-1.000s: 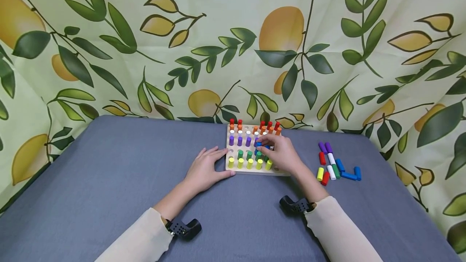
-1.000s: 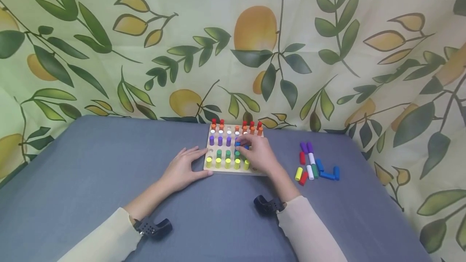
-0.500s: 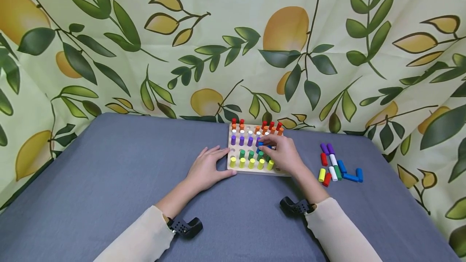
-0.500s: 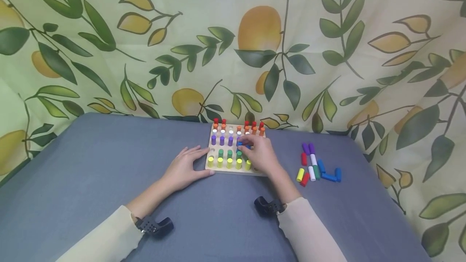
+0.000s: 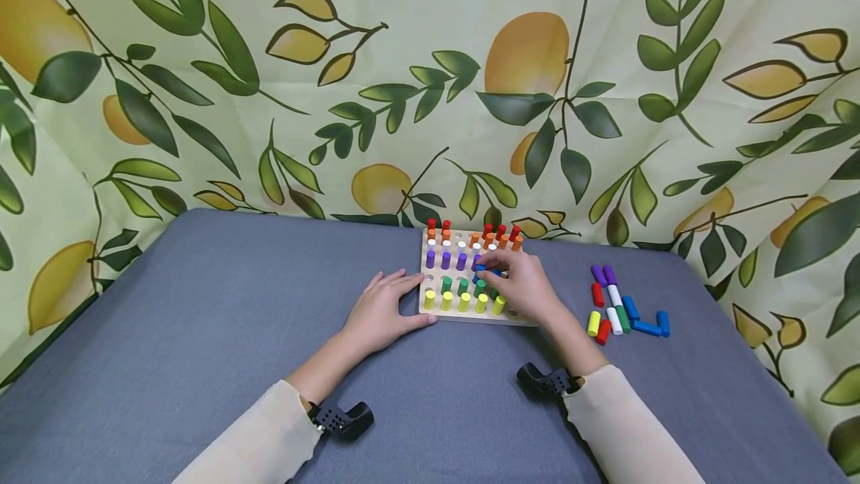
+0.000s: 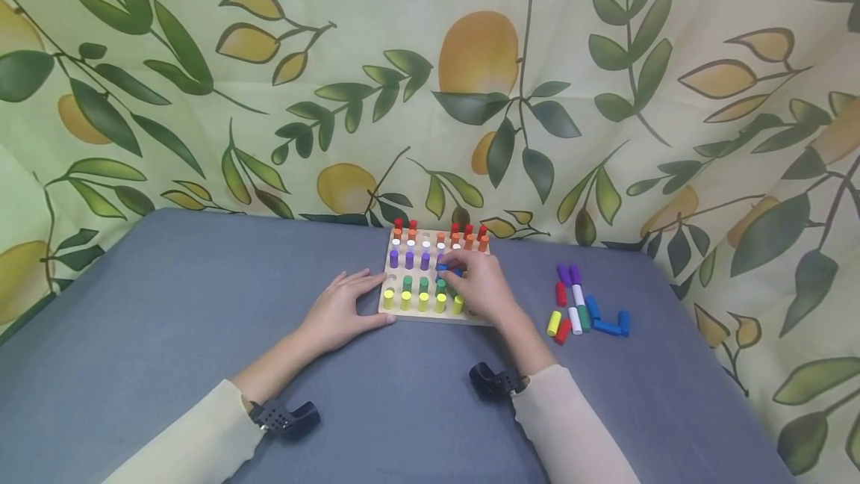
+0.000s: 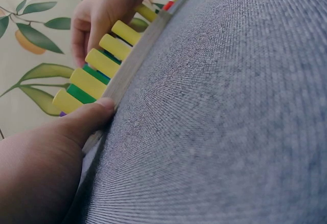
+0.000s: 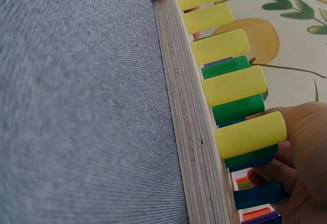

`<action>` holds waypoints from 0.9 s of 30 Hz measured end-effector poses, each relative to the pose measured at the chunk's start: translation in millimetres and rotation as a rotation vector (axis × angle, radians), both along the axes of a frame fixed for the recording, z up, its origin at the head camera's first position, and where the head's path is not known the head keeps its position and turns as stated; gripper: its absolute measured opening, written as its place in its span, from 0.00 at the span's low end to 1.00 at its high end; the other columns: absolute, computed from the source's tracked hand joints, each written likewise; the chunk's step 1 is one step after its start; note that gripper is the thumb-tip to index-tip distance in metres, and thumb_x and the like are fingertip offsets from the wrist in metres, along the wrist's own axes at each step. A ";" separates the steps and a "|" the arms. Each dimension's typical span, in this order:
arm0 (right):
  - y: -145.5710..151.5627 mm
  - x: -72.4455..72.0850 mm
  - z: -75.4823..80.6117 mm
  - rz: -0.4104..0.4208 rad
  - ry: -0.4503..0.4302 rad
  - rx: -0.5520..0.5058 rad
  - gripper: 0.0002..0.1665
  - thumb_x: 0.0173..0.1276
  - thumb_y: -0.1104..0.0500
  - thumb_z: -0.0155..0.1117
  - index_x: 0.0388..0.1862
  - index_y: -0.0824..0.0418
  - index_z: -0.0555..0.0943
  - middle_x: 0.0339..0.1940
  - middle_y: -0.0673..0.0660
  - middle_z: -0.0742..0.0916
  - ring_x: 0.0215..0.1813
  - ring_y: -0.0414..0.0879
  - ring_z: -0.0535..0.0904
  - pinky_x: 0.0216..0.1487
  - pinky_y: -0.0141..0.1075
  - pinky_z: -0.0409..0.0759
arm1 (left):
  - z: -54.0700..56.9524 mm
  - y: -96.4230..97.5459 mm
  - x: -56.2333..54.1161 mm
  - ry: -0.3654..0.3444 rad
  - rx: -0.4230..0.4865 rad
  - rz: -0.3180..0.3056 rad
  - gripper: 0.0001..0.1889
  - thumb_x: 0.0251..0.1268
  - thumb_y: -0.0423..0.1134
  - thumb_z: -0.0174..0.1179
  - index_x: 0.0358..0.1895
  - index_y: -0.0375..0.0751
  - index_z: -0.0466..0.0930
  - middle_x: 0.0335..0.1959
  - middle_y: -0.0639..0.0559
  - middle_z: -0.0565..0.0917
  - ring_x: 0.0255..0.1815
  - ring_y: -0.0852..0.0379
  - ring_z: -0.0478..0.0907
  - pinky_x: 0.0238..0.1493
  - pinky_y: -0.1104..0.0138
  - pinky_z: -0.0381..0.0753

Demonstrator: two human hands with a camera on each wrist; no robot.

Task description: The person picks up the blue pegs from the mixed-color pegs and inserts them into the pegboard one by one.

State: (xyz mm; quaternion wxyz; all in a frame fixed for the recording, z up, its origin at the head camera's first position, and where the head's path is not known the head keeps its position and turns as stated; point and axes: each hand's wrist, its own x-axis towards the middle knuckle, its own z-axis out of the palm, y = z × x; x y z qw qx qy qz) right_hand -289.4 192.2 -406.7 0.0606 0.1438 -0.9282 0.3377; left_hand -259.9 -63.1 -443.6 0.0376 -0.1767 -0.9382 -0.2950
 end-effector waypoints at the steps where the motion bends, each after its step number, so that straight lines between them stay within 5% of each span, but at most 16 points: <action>1: 0.3 0.1 0.4 -0.002 0.000 0.000 0.10 0.68 0.59 0.70 0.47 0.59 0.87 0.42 0.56 0.92 0.47 0.50 0.89 0.52 0.49 0.87 | 0.0 0.3 -0.1 -0.001 0.000 -0.002 0.40 0.56 0.61 0.72 0.72 0.48 0.74 0.70 0.44 0.77 0.78 0.46 0.66 0.84 0.45 0.50; 27: 15.1 5.1 25.7 0.111 -0.061 0.097 0.16 0.73 0.56 0.64 0.56 0.58 0.87 0.53 0.56 0.90 0.51 0.49 0.84 0.52 0.47 0.84 | -0.2 -0.5 0.4 -0.003 0.010 -0.007 0.40 0.56 0.60 0.72 0.72 0.48 0.73 0.70 0.46 0.78 0.79 0.47 0.66 0.84 0.46 0.50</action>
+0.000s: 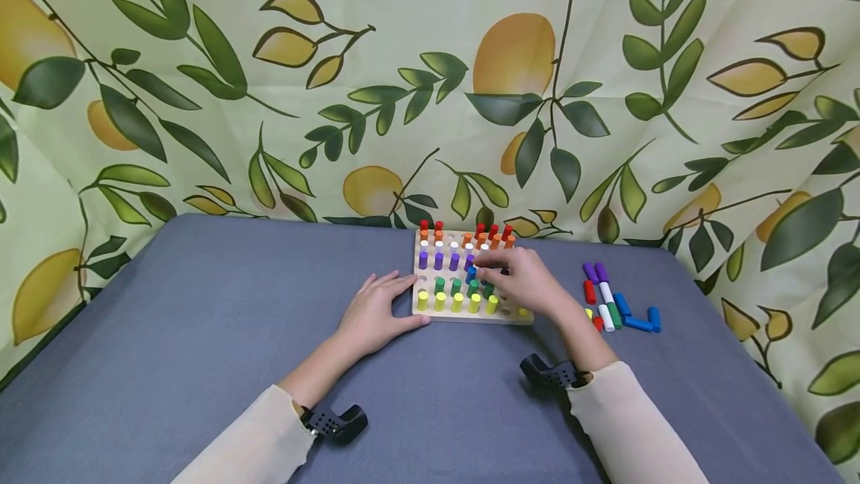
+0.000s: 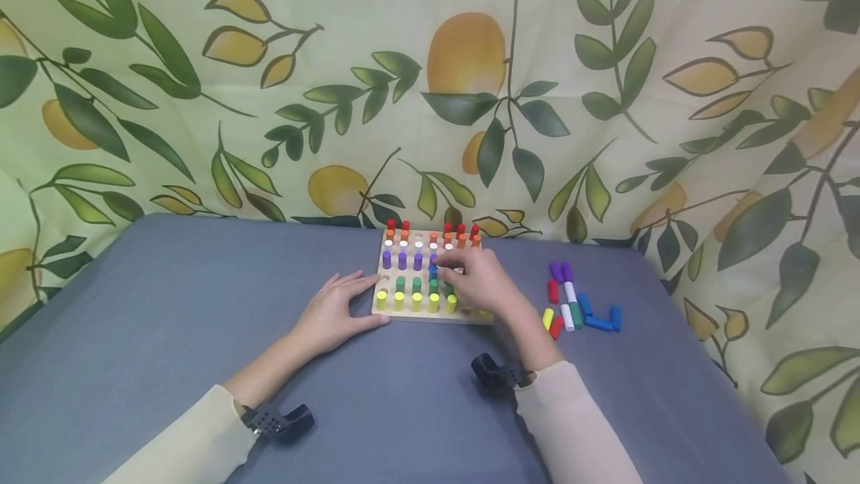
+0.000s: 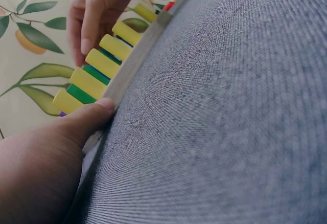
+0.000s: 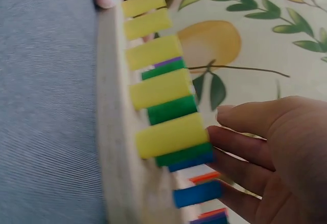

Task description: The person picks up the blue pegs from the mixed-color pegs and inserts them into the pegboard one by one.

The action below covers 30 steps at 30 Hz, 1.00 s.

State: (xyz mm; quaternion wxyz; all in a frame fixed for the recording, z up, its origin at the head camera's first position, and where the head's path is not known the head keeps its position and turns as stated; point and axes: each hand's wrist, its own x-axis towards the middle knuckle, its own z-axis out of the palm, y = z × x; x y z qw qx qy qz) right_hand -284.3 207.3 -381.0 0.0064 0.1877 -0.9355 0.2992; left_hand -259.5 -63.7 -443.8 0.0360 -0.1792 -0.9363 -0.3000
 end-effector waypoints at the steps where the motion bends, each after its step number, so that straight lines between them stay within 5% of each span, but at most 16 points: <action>1: 2.0 1.2 2.0 -0.005 0.007 -0.001 0.16 0.73 0.56 0.64 0.56 0.58 0.87 0.53 0.56 0.90 0.52 0.50 0.84 0.53 0.48 0.85 | 0.0 0.6 0.4 -0.001 0.002 -0.003 0.40 0.56 0.60 0.72 0.72 0.48 0.73 0.70 0.46 0.78 0.79 0.47 0.66 0.84 0.47 0.49; 10: 20.9 12.4 24.3 -0.093 0.080 -0.032 0.14 0.74 0.59 0.63 0.54 0.61 0.87 0.53 0.60 0.90 0.57 0.58 0.86 0.60 0.58 0.83 | -1.1 -1.6 2.9 -0.006 0.004 -0.005 0.41 0.56 0.60 0.72 0.72 0.47 0.74 0.70 0.47 0.78 0.79 0.47 0.66 0.84 0.46 0.51; 16: 28.8 19.1 29.6 -0.124 0.082 -0.121 0.16 0.74 0.55 0.64 0.56 0.60 0.86 0.54 0.60 0.90 0.56 0.57 0.86 0.58 0.54 0.85 | -0.6 -10.4 3.0 0.010 -0.011 0.011 0.41 0.56 0.59 0.72 0.71 0.44 0.74 0.69 0.46 0.79 0.78 0.44 0.66 0.83 0.43 0.52; 23: 61.2 43.0 31.6 -0.180 0.087 -0.123 0.16 0.75 0.50 0.63 0.55 0.55 0.86 0.50 0.57 0.90 0.44 0.49 0.87 0.42 0.35 0.86 | 1.1 -12.3 2.3 0.018 -0.006 0.006 0.41 0.57 0.59 0.72 0.71 0.43 0.74 0.69 0.43 0.78 0.77 0.42 0.67 0.83 0.42 0.52; 30: 113.2 77.3 13.0 -0.382 0.258 -0.021 0.17 0.74 0.51 0.64 0.56 0.58 0.85 0.47 0.60 0.91 0.47 0.53 0.88 0.40 0.17 0.75 | 1.8 0.0 -0.2 0.019 -0.006 -0.020 0.41 0.57 0.60 0.72 0.71 0.44 0.74 0.69 0.46 0.79 0.78 0.44 0.67 0.83 0.43 0.52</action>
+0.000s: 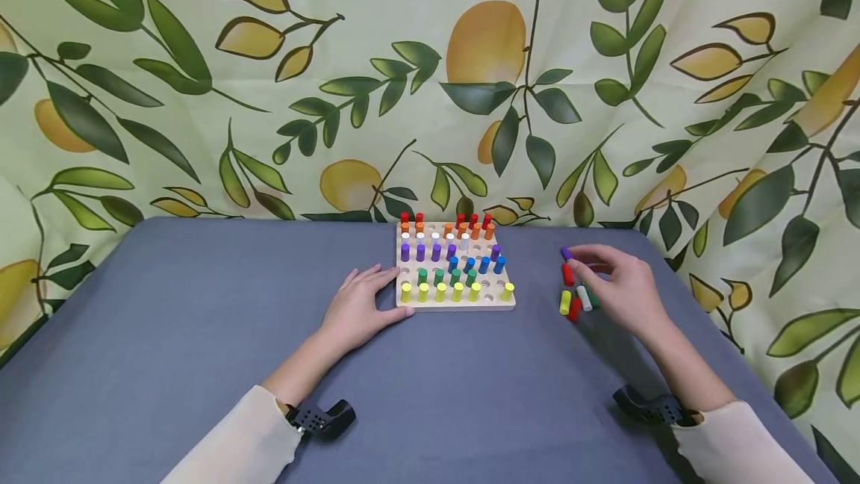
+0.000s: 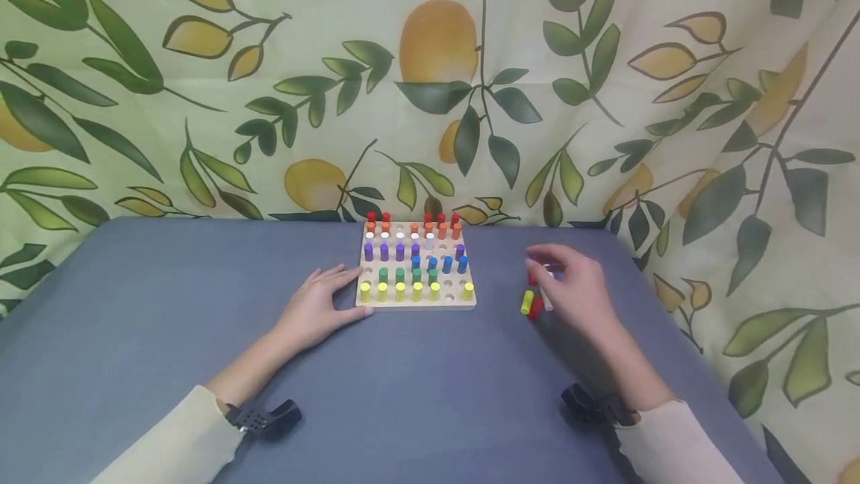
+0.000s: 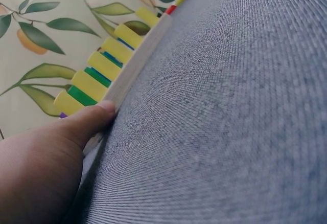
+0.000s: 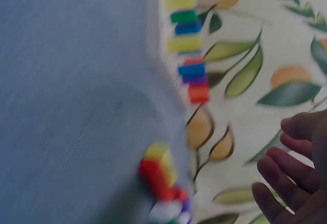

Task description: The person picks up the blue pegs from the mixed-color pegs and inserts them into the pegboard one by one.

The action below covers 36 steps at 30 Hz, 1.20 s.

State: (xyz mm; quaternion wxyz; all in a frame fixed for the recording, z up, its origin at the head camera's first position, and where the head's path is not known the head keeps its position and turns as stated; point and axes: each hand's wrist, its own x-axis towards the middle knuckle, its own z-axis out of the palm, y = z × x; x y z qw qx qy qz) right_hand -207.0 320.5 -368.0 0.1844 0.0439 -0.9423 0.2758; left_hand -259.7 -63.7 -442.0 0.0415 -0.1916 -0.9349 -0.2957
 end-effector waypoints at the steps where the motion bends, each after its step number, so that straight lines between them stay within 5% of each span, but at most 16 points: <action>1: 7.5 3.3 -3.3 -0.024 0.017 0.010 0.17 0.74 0.52 0.64 0.56 0.59 0.85 0.47 0.61 0.91 0.46 0.45 0.89 0.39 0.16 0.74 | 0.0 1.5 -0.7 -0.002 0.002 -0.003 0.40 0.57 0.59 0.72 0.71 0.44 0.74 0.69 0.46 0.79 0.78 0.44 0.67 0.83 0.43 0.52; 6: 40.5 17.3 -16.6 -0.121 0.038 0.026 0.19 0.73 0.51 0.65 0.56 0.61 0.85 0.46 0.65 0.90 0.39 0.09 0.67 0.38 0.10 0.69 | -0.5 7.7 -1.4 -0.017 0.006 -0.010 0.40 0.57 0.58 0.72 0.71 0.44 0.74 0.69 0.47 0.79 0.78 0.45 0.66 0.83 0.43 0.52; 15: 74.1 19.2 -42.6 -0.221 0.030 -0.005 0.22 0.74 0.51 0.63 0.59 0.65 0.83 0.53 0.70 0.86 0.41 0.08 0.62 0.37 0.08 0.65 | -2.2 12.8 -2.3 -0.007 0.006 -0.008 0.40 0.56 0.58 0.73 0.71 0.46 0.74 0.69 0.47 0.79 0.78 0.45 0.67 0.83 0.43 0.53; 19: 81.3 18.9 -53.3 -0.273 0.063 -0.002 0.22 0.73 0.52 0.64 0.58 0.65 0.83 0.54 0.70 0.85 0.40 0.07 0.59 0.36 0.15 0.66 | -2.2 14.5 -2.5 -0.012 0.011 -0.012 0.40 0.56 0.58 0.73 0.71 0.46 0.75 0.69 0.46 0.79 0.78 0.45 0.67 0.83 0.44 0.52; 22: 86.6 18.4 -61.1 -0.313 0.080 0.025 0.21 0.72 0.54 0.64 0.58 0.65 0.83 0.53 0.71 0.86 0.39 0.15 0.66 0.36 0.26 0.66 | -2.8 14.7 -2.4 -0.012 0.019 -0.016 0.40 0.56 0.58 0.73 0.71 0.46 0.75 0.69 0.46 0.79 0.78 0.45 0.67 0.83 0.44 0.52; 25: 89.3 17.1 -67.6 -0.353 0.080 0.033 0.22 0.72 0.55 0.63 0.59 0.68 0.82 0.52 0.73 0.85 0.43 0.40 0.79 0.41 0.38 0.68 | -3.6 12.6 -1.8 -0.008 0.018 -0.016 0.40 0.56 0.59 0.72 0.71 0.46 0.75 0.69 0.46 0.79 0.78 0.45 0.67 0.83 0.44 0.52; 28: 88.9 14.3 -74.1 -0.391 0.051 0.028 0.26 0.73 0.53 0.63 0.60 0.71 0.80 0.52 0.75 0.83 0.49 0.63 0.79 0.43 0.49 0.69 | -3.8 7.9 -0.4 -0.016 0.012 0.000 0.40 0.56 0.59 0.73 0.71 0.46 0.74 0.69 0.47 0.79 0.78 0.46 0.66 0.83 0.44 0.52; 36: 84.9 6.2 -78.1 -0.415 -0.009 0.050 0.28 0.71 0.52 0.64 0.57 0.75 0.79 0.45 0.74 0.84 0.45 0.61 0.77 0.40 0.47 0.67 | 0.4 0.1 0.8 -0.019 -0.002 0.014 0.41 0.56 0.60 0.72 0.72 0.45 0.74 0.70 0.46 0.78 0.78 0.45 0.66 0.83 0.43 0.51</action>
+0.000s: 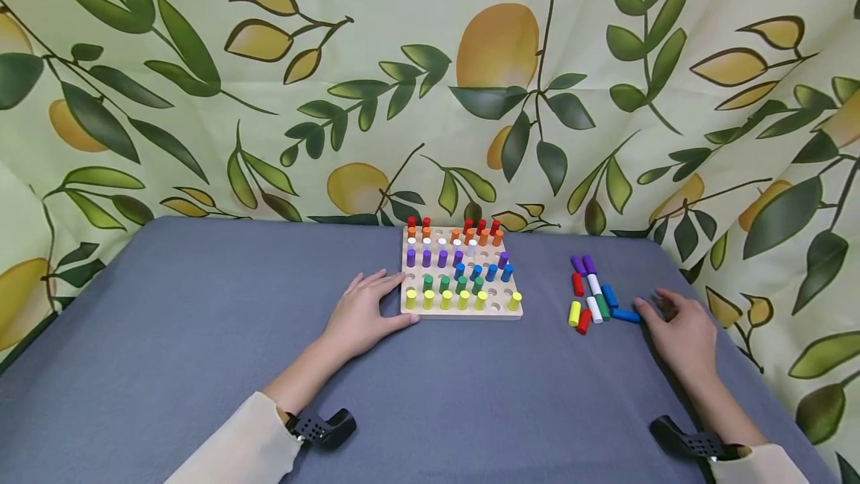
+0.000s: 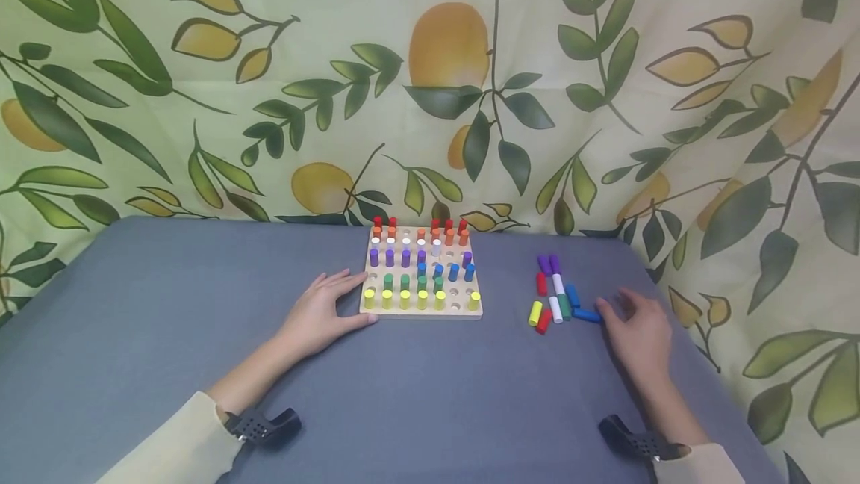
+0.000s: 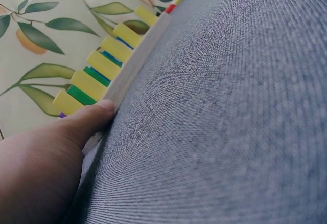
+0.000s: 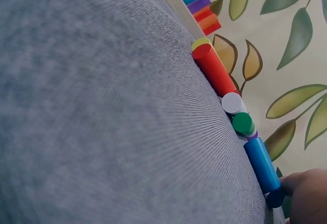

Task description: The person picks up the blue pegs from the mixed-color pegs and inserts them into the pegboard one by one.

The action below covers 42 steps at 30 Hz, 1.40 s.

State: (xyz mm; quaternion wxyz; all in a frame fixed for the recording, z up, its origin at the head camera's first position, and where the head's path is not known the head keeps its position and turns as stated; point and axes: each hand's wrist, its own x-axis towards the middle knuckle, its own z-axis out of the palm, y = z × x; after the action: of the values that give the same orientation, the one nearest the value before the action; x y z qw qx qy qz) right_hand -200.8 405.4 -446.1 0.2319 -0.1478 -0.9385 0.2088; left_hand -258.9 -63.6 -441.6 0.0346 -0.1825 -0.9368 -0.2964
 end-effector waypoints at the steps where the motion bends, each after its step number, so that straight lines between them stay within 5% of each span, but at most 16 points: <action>1: -0.1 0.1 0.6 0.003 -0.009 0.004 0.28 0.72 0.52 0.64 0.56 0.76 0.79 0.44 0.73 0.84 0.44 0.60 0.77 0.38 0.45 0.67 | 0.5 -0.1 0.0 0.000 -0.002 0.000 0.41 0.56 0.60 0.72 0.72 0.45 0.74 0.70 0.46 0.78 0.78 0.45 0.66 0.83 0.43 0.51; 12: 4.4 -0.2 1.5 0.056 -0.060 0.074 0.21 0.73 0.53 0.62 0.49 0.72 0.85 0.27 0.59 0.82 0.29 0.46 0.71 0.27 0.34 0.61 | 0.6 0.2 0.5 0.008 -0.002 0.000 0.41 0.56 0.59 0.72 0.71 0.45 0.74 0.70 0.46 0.78 0.78 0.44 0.66 0.83 0.43 0.51; 20: 2.6 0.4 0.5 0.039 -0.044 0.044 0.21 0.76 0.52 0.58 0.48 0.71 0.83 0.29 0.61 0.84 0.27 0.45 0.71 0.27 0.32 0.63 | -0.4 0.0 1.1 0.004 0.004 0.001 0.40 0.56 0.59 0.72 0.71 0.46 0.74 0.69 0.46 0.79 0.78 0.44 0.66 0.83 0.44 0.51; 30: 1.5 0.8 1.9 0.037 0.025 -0.034 0.21 0.77 0.52 0.58 0.55 0.67 0.82 0.41 0.67 0.88 0.29 0.15 0.61 0.30 0.25 0.64 | 0.0 0.9 1.0 0.009 0.004 0.001 0.41 0.56 0.59 0.72 0.71 0.45 0.74 0.69 0.46 0.79 0.78 0.44 0.66 0.83 0.44 0.51; 42: -1.8 1.1 4.1 0.047 0.054 -0.061 0.20 0.76 0.53 0.59 0.56 0.66 0.82 0.44 0.67 0.88 0.31 0.12 0.61 0.31 0.21 0.65 | -0.4 0.8 0.4 0.009 -0.004 0.001 0.41 0.56 0.60 0.72 0.71 0.44 0.74 0.70 0.46 0.78 0.78 0.44 0.66 0.83 0.43 0.51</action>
State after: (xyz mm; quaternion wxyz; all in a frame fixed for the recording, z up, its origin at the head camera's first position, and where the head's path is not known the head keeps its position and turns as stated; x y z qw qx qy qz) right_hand -199.7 403.6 -441.9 0.2475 -0.1271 -0.9283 0.2468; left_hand -258.5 -62.8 -442.0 0.0387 -0.1833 -0.9374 -0.2937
